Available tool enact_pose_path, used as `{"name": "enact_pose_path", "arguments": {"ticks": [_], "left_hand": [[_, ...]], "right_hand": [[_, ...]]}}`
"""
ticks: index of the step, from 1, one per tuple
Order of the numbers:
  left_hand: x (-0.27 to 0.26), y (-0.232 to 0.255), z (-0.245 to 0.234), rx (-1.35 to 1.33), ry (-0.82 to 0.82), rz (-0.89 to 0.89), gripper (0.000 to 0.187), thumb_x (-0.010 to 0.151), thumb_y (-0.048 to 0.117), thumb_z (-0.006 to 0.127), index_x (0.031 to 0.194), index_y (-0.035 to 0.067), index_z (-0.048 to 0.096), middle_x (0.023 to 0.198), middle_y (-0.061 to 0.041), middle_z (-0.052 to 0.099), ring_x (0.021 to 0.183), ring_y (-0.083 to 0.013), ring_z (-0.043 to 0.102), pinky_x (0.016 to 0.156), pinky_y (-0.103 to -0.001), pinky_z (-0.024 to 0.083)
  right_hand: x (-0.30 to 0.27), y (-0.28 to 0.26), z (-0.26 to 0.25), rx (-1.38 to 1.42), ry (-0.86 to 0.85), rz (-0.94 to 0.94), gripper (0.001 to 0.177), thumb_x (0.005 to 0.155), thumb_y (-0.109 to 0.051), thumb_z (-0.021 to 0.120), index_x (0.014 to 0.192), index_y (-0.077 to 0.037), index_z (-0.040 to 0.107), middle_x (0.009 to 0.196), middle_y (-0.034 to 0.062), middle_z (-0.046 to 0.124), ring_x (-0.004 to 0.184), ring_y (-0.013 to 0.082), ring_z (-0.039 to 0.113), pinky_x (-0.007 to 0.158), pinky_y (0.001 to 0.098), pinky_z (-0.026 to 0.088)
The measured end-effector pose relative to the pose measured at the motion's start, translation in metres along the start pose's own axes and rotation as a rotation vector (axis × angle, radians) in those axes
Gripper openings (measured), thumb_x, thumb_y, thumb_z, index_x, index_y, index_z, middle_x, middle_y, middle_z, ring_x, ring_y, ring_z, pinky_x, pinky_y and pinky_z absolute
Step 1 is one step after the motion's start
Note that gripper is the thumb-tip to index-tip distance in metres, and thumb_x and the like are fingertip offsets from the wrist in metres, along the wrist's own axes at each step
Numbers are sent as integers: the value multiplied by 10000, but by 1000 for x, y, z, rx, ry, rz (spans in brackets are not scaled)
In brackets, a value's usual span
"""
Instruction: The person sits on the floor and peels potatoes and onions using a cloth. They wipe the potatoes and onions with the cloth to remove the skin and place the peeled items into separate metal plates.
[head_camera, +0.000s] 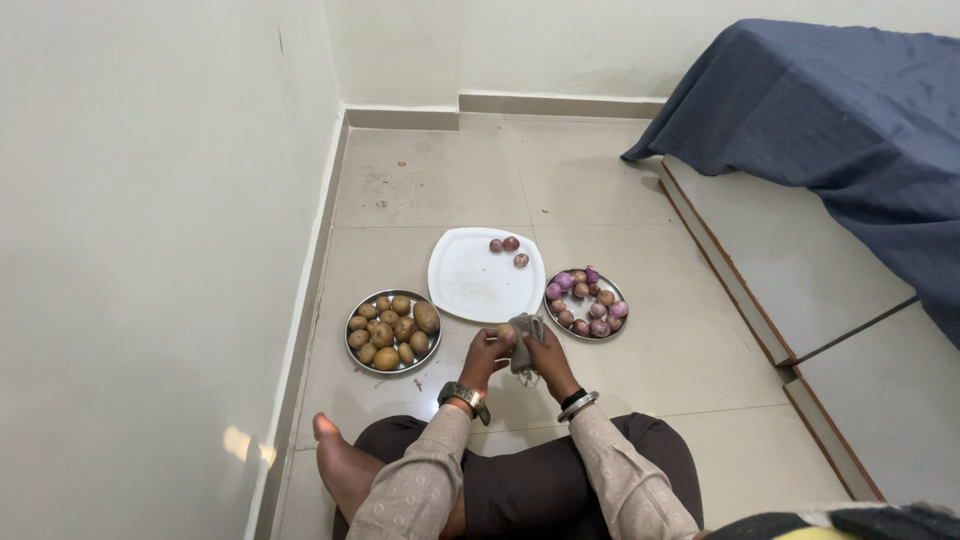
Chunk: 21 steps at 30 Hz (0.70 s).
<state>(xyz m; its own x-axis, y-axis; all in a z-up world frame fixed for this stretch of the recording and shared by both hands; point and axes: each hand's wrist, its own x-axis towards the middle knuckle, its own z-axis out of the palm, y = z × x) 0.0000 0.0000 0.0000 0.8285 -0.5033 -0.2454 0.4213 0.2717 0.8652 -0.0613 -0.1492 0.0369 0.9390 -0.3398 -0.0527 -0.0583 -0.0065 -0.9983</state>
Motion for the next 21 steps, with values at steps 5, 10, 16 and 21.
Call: {"name": "enact_pose_path", "arguments": {"ticks": [5,10,16,21], "left_hand": [[7,3,-15,-82,174,12,488,870,440,755,1167,95,580,990,-51,691,884,-160,655,812,-341,519],[-2,0,-6,2,73,-12,454,878,404,753,1165,105,568,987,-39,681,885,-145,658,799,-339,514],[-23,-4,-8,90,9,8,415,874,324,769,1181,102,597,969,-27,663,852,-127,627,757,-305,505],[-11,-20,-34,91,238,26,436,878,261,797,1198,33,608,964,-64,651,821,-154,605,715,-304,527]], "right_hand": [[-9,-10,18,-187,-137,-116,448,939,-200,665,1335,-26,549,1191,69,692,1086,151,651,922,307,524],[-3,-10,8,-210,38,-178,395,944,-210,646,1280,-11,593,1108,101,718,995,183,668,850,329,552],[3,8,0,-75,-96,43,357,949,-173,616,1267,-10,619,1130,101,721,994,186,678,851,318,558],[-7,-16,12,-66,-236,23,383,950,-180,643,1299,-31,595,1161,75,711,1032,149,667,885,291,549]]}}
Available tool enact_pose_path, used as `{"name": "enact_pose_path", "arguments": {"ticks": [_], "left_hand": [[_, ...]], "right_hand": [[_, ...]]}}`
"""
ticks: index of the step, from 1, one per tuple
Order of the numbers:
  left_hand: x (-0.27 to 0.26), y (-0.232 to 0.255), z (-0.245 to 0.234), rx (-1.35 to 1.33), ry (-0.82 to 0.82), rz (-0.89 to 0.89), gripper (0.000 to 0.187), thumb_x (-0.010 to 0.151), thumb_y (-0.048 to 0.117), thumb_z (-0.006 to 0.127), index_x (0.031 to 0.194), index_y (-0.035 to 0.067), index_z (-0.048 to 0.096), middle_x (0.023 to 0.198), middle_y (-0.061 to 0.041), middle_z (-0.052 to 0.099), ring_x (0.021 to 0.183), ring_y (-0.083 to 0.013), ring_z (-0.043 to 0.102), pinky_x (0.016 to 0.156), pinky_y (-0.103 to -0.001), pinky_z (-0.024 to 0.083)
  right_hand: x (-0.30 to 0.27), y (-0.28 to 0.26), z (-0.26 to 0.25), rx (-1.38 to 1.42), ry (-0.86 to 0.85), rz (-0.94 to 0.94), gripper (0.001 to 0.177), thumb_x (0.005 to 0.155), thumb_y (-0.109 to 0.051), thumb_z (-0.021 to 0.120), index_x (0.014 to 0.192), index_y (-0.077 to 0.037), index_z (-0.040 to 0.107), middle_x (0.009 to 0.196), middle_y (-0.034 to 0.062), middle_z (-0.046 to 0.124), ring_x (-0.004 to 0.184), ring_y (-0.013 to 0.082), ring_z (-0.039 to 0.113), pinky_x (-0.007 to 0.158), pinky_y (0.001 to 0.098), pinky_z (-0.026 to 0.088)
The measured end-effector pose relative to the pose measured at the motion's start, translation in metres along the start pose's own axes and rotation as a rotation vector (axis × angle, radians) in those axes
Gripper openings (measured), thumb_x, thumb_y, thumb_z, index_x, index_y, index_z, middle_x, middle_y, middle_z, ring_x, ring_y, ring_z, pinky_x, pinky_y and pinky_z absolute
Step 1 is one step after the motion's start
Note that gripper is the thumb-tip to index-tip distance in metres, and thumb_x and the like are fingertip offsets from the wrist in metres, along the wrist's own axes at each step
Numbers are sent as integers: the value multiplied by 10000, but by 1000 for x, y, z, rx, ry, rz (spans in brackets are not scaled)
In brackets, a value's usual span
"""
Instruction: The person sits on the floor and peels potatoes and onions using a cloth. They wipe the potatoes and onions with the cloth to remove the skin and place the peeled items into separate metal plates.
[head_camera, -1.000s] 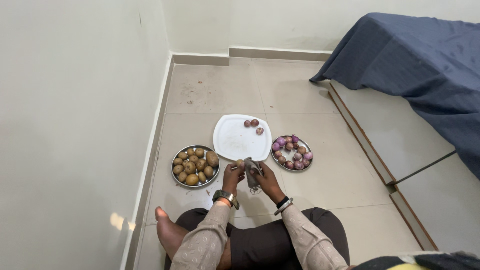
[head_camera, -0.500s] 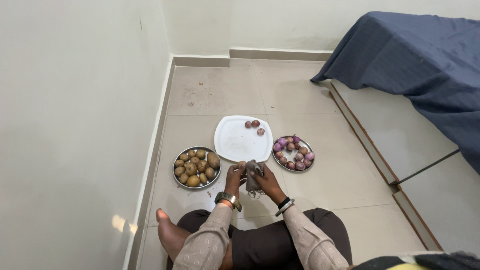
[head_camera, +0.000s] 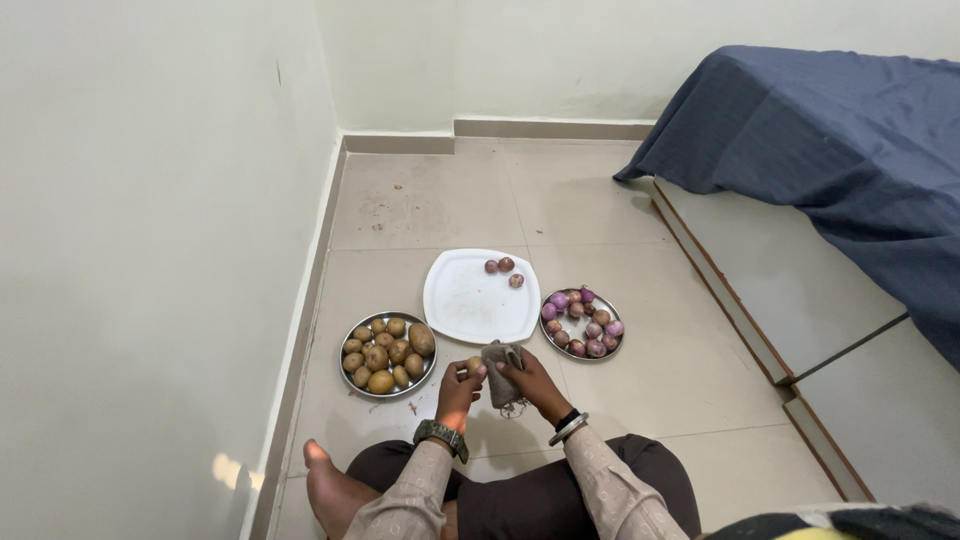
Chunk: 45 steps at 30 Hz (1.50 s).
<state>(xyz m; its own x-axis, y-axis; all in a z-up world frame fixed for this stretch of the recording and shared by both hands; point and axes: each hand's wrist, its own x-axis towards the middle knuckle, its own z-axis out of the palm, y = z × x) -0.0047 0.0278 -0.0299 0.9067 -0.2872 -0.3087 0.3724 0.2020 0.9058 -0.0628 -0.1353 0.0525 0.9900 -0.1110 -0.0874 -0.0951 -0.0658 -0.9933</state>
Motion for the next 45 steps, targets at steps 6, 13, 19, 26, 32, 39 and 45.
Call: {"name": "enact_pose_path", "arguments": {"ticks": [6,13,19,26,32,39,45], "left_hand": [[18,-11,14,-75,-120,29,505,837,177,763,1295,37,602,1184,-74,698,940,-153,679,793,-311,586],[7,6,32,-106,-175,15,554,831,258,812,1296,40,604,1177,-85,699,949,-157,679,828,-308,577],[20,19,11,-84,-31,0,542,843,347,811,1256,39,644,1071,-66,720,902,-143,656,780,-300,543],[19,9,24,-18,-188,18,557,849,329,811,1282,31,630,1048,-89,736,860,-130,656,742,-286,545],[25,14,16,-160,-148,-17,604,840,298,822,1332,25,601,1087,-98,743,905,-171,704,802,-309,593],[15,21,24,-66,-173,-34,630,847,263,823,1400,66,596,1058,-59,725,852,-110,656,750,-272,545],[25,2,22,-158,-144,23,594,853,240,837,1371,32,633,1015,-57,702,826,-126,623,762,-294,551]], "right_hand": [[2,-3,0,-154,119,-130,375,951,-167,651,1289,-7,628,1084,102,730,960,157,661,825,310,547],[22,21,-23,-53,225,-29,370,943,-169,643,1282,-21,629,1136,77,726,1003,154,673,851,307,548],[27,22,-14,-62,16,55,427,901,-151,679,1298,-23,586,1132,75,703,1024,167,663,876,304,547],[33,30,-21,-167,260,-33,425,913,-174,628,1308,-29,568,1152,104,709,1017,180,678,844,303,557],[37,43,-15,104,153,165,424,928,-151,608,1333,-44,551,1182,104,683,1035,188,662,867,316,562],[31,25,-12,146,219,-16,415,938,-139,615,1327,-17,537,1195,98,664,1061,175,641,884,325,541],[27,33,-16,162,177,120,413,943,-134,594,1341,-31,550,1178,95,669,1041,181,649,868,325,546]]}}
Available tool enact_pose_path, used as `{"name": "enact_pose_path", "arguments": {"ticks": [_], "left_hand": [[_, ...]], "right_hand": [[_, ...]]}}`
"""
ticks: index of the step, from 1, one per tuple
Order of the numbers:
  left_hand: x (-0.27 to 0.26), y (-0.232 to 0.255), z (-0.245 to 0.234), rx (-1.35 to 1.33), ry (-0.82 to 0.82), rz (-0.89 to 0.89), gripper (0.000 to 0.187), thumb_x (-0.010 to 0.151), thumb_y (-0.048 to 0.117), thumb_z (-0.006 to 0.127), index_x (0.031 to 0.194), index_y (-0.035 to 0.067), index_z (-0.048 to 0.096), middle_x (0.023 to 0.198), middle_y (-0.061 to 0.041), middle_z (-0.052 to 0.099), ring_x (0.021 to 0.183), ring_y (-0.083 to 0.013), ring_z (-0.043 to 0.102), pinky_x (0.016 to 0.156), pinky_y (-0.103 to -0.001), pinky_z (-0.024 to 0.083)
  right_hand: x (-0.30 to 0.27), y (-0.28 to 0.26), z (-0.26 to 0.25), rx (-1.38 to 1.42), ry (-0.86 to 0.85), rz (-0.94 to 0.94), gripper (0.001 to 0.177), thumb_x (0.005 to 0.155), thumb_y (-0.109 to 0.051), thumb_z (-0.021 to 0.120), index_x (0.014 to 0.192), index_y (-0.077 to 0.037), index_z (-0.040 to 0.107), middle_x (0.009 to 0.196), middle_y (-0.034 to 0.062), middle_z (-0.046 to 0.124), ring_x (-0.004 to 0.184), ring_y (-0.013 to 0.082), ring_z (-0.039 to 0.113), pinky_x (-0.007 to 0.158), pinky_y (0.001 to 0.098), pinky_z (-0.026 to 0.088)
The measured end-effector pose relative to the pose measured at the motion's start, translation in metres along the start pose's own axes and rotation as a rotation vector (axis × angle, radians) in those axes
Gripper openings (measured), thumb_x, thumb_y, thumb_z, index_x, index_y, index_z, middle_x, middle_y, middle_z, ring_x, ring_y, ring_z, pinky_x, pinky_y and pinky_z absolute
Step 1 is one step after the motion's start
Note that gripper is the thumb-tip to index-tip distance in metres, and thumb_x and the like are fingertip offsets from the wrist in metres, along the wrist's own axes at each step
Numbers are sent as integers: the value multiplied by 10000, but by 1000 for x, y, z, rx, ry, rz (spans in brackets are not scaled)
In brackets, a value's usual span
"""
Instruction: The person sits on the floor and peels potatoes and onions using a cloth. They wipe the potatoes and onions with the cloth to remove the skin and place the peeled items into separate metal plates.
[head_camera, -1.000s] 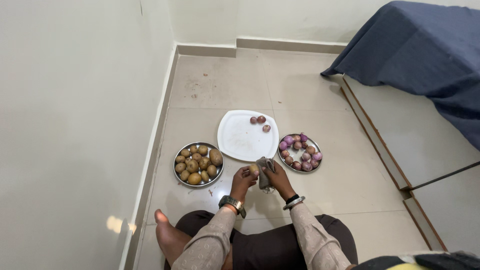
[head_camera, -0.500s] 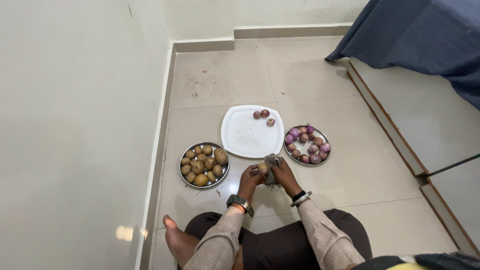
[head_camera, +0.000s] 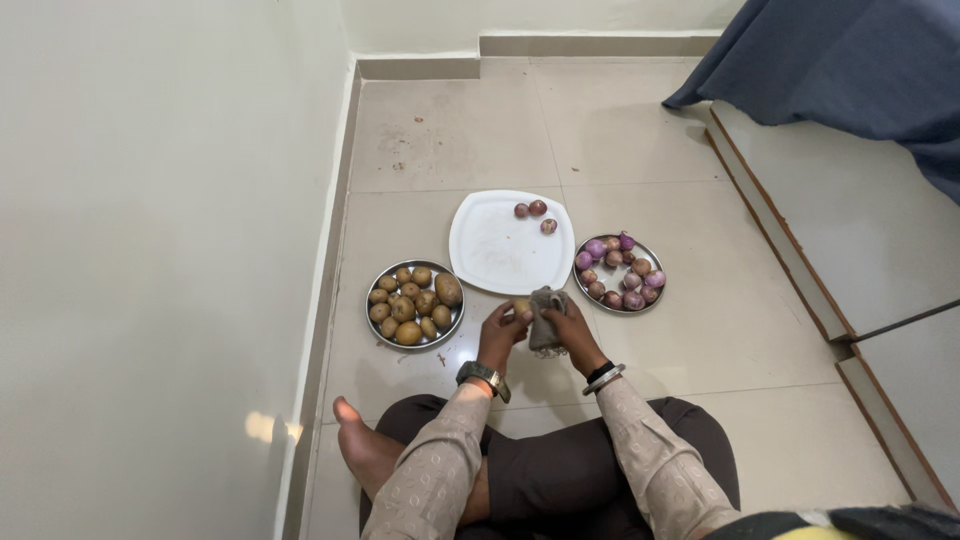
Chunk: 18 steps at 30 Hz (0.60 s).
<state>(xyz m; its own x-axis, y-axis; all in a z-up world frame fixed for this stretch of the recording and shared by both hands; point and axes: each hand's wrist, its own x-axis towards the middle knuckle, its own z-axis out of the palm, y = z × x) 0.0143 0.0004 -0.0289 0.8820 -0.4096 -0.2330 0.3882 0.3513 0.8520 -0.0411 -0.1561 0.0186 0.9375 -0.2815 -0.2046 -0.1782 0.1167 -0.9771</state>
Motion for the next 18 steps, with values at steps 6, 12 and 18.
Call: {"name": "enact_pose_path", "arguments": {"ticks": [6,12,18], "left_hand": [[-1,20,-6,3,83,-34,559,845,258,807,1338,71,621,1013,-30,743,879,-104,688,767,-264,561],[-4,-9,4,61,-75,-57,576,848,224,830,1363,49,640,971,-44,707,783,-109,617,700,-264,525],[35,-16,-22,65,98,-20,549,853,205,837,1342,28,661,945,-61,698,772,-117,626,701,-262,551]], "right_hand": [[0,-3,11,-64,-86,-121,428,941,-135,656,1343,-32,549,1205,80,664,1073,149,642,876,277,550],[0,-4,1,-6,84,-37,406,958,-151,623,1338,-20,568,1168,103,668,1003,192,654,784,341,564],[3,-4,13,-124,-55,-53,431,974,-197,631,1371,-48,556,1229,77,671,1082,157,636,886,308,544]]}}
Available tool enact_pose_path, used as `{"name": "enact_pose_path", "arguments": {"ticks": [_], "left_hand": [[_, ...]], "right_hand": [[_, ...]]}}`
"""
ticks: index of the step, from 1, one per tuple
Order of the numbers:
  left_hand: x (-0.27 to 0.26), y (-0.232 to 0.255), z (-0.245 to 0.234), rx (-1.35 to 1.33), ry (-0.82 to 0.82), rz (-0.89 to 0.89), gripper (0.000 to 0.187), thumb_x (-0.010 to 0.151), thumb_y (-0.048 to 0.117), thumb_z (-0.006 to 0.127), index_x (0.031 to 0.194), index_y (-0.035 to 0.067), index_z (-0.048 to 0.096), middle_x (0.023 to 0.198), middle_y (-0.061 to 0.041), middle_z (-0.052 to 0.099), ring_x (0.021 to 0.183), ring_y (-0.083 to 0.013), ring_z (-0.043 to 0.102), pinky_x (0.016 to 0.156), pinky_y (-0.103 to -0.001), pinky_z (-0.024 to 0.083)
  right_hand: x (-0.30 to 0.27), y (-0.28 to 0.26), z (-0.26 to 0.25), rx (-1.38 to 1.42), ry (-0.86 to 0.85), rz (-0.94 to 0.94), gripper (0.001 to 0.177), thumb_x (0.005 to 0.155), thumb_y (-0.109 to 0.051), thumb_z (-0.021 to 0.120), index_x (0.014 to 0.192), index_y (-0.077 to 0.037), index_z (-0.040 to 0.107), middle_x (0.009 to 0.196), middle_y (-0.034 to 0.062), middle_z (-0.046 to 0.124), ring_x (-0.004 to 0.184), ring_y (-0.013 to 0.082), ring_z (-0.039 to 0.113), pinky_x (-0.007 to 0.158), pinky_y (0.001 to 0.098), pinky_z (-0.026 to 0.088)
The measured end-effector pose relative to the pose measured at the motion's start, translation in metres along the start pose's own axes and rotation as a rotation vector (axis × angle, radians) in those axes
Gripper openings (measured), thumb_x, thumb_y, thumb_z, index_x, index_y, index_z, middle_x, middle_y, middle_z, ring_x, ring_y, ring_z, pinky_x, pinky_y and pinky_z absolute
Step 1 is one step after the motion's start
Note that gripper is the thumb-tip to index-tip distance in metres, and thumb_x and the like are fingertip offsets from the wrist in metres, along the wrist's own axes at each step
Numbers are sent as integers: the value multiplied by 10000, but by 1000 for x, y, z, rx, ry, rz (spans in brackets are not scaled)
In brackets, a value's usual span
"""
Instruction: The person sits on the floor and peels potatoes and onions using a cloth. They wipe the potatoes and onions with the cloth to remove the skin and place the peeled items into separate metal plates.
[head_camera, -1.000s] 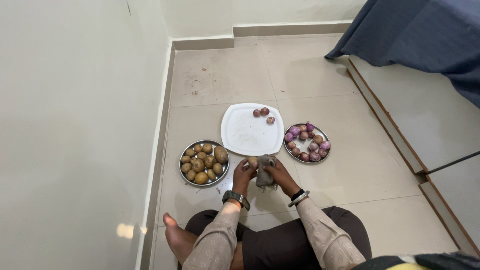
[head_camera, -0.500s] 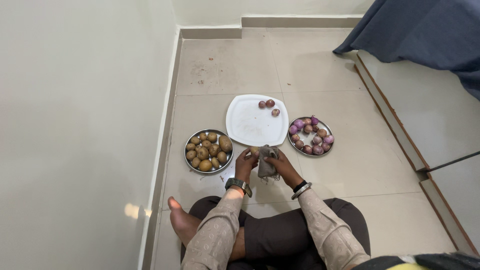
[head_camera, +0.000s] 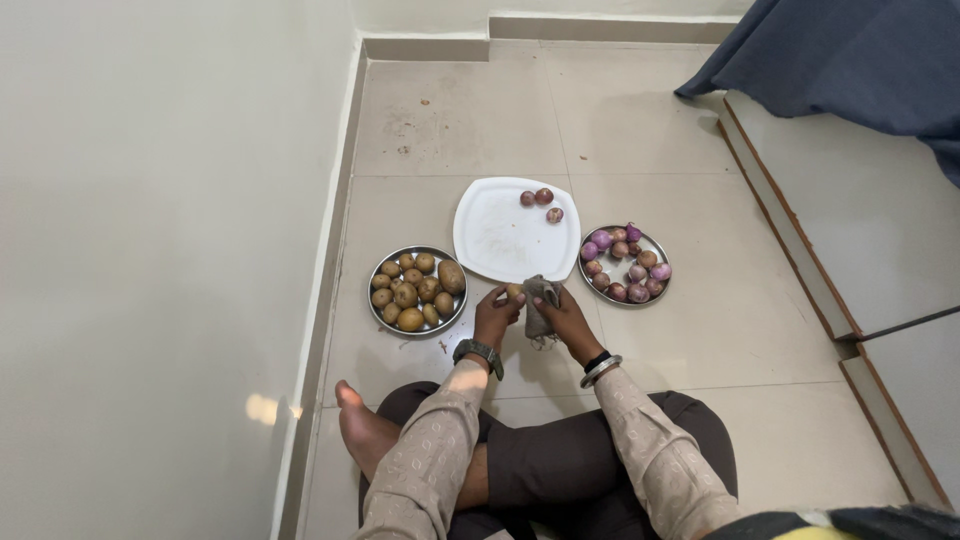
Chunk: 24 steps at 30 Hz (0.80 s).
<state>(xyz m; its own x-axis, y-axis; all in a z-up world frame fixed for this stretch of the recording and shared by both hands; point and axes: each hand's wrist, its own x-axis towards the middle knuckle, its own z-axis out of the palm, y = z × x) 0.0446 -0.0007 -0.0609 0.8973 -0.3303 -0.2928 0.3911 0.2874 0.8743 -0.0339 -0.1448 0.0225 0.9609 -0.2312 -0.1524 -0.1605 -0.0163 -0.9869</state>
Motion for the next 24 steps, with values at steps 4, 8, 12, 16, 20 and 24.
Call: {"name": "enact_pose_path", "arguments": {"ticks": [4,8,12,16,20,24], "left_hand": [[15,15,3,-4,-39,8,586,859,198,815,1393,58,617,1051,-76,703,842,-119,649,733,-265,565],[19,34,7,19,-144,74,639,873,143,772,1461,67,533,1241,-107,692,1023,-140,661,826,-277,575],[24,43,5,-47,-219,135,665,868,67,730,1488,69,492,1362,-112,648,1142,-179,656,949,-295,573],[24,51,0,-39,-202,127,648,891,70,741,1493,52,502,1346,-176,667,1150,-176,652,968,-312,563],[13,55,6,6,-246,103,666,884,74,754,1497,56,494,1339,-159,661,1157,-177,656,989,-305,554],[9,51,11,31,-268,141,671,877,72,767,1492,45,502,1322,-145,662,1151,-170,658,986,-301,547]], "right_hand": [[11,-2,2,36,11,-55,457,971,-214,643,1381,-42,537,1249,71,655,1107,151,624,908,313,537],[19,-9,4,58,72,-56,452,1004,-246,619,1397,-44,527,1264,87,652,1108,152,627,908,319,541],[15,-24,17,23,49,-22,502,1002,-233,587,1457,-87,432,1327,75,605,1150,173,613,897,351,530],[17,-27,21,52,5,-39,604,942,-154,634,1484,-79,379,1373,81,571,1202,203,594,922,364,520],[17,-22,12,96,105,-159,556,982,-154,632,1489,-35,436,1397,106,579,1260,192,581,999,327,527],[19,-21,10,160,102,-92,556,975,-159,618,1488,-29,447,1386,105,593,1225,190,596,971,331,537]]}}
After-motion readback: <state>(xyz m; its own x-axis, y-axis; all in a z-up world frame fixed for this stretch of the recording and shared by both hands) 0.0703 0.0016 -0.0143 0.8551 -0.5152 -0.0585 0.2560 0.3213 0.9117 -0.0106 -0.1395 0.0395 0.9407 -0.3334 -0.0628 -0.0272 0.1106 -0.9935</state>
